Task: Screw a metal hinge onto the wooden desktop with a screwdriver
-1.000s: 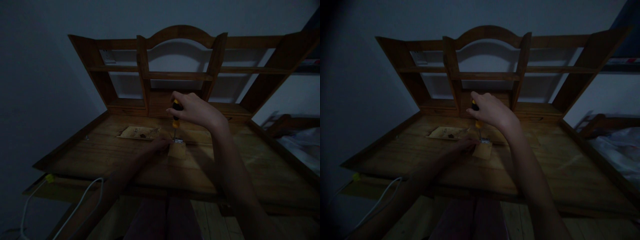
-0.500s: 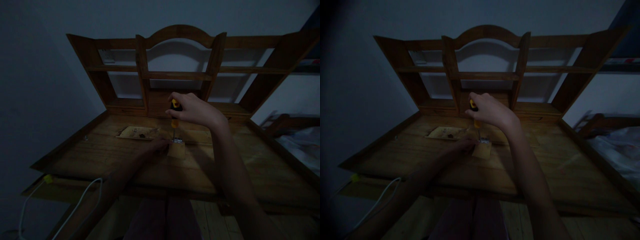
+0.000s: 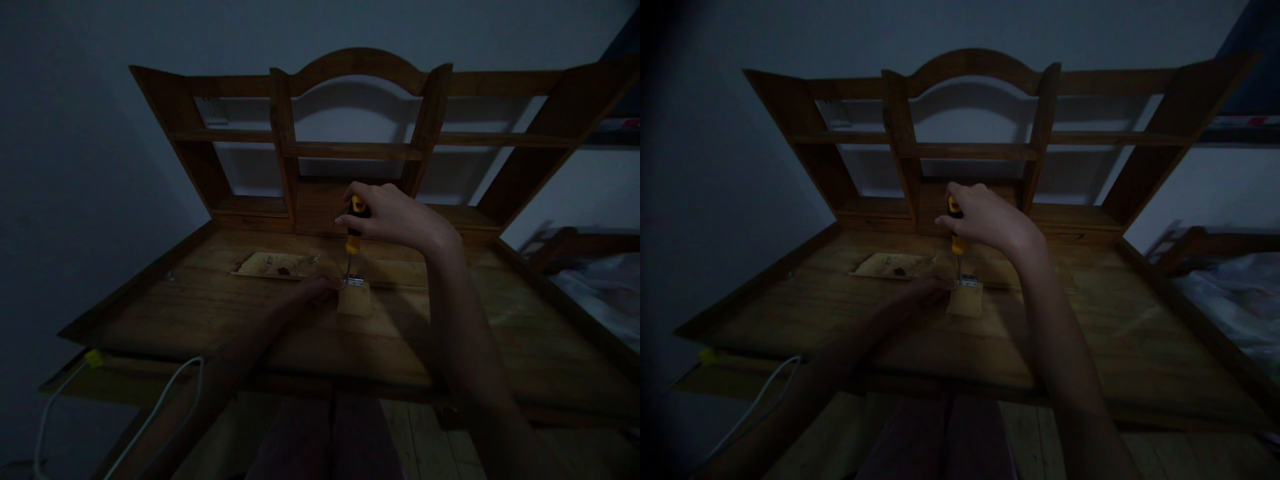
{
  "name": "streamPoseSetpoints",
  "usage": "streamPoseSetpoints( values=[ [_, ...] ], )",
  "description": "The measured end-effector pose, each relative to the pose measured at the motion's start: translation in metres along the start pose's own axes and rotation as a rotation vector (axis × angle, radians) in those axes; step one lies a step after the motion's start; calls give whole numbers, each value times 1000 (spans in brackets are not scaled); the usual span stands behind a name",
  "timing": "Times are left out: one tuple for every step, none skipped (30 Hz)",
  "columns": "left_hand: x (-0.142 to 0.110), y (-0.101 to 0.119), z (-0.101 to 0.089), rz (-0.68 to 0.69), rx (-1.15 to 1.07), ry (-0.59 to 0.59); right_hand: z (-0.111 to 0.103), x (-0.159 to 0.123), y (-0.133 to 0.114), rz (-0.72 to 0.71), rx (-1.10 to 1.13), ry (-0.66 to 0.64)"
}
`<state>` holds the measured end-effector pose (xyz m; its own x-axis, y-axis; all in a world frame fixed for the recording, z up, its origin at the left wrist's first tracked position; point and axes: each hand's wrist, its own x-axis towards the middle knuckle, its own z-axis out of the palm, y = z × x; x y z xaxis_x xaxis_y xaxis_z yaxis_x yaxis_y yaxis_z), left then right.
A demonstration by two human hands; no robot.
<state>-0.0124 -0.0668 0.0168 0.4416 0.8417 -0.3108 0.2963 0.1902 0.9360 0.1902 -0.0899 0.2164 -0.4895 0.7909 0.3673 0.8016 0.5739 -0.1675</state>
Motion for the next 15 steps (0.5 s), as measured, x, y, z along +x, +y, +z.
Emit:
streamPoseSetpoints(
  values=[
    [-1,0,0,9,-3,2,-1,0,-1,-3,14,-8],
    [-2,0,0,17,-7,4,-2,0,-1,-15,36,-21],
    [-3,0,1,22,-9,5,-3,-1,-1,-34,63,-35],
    [-4,0,1,22,-11,9,-4,-1,0,-57,89,-49],
    [-4,-1,1,27,-15,13,-5,-1,1,-81,111,-62],
    [-3,-1,1,34,-22,20,-6,-1,2,-100,126,-71],
    [-2,-1,1,32,-27,20,-7,-2,2,-113,133,-79],
    [-1,-2,1,24,-30,17,-7,-2,3,-121,134,-82],
    [1,-2,0,8,-32,12,-7,-2,4,-122,131,-83],
    [2,-3,-1,-13,-33,6,-7,-2,4,-116,128,-83],
    [4,-4,-1,-29,-34,0,-6,-1,4,-104,123,-80],
    [5,-4,-1,-32,-40,-2,-5,-1,4,-87,113,-74],
    [5,-5,-2,-30,-42,-6,-5,-1,4,-66,99,-67],
    [4,-5,-2,-20,-38,7,-4,-1,4,-44,82,-59],
    [4,-6,-1,-6,-32,19,-3,-1,3,-22,65,-51]
  ],
)
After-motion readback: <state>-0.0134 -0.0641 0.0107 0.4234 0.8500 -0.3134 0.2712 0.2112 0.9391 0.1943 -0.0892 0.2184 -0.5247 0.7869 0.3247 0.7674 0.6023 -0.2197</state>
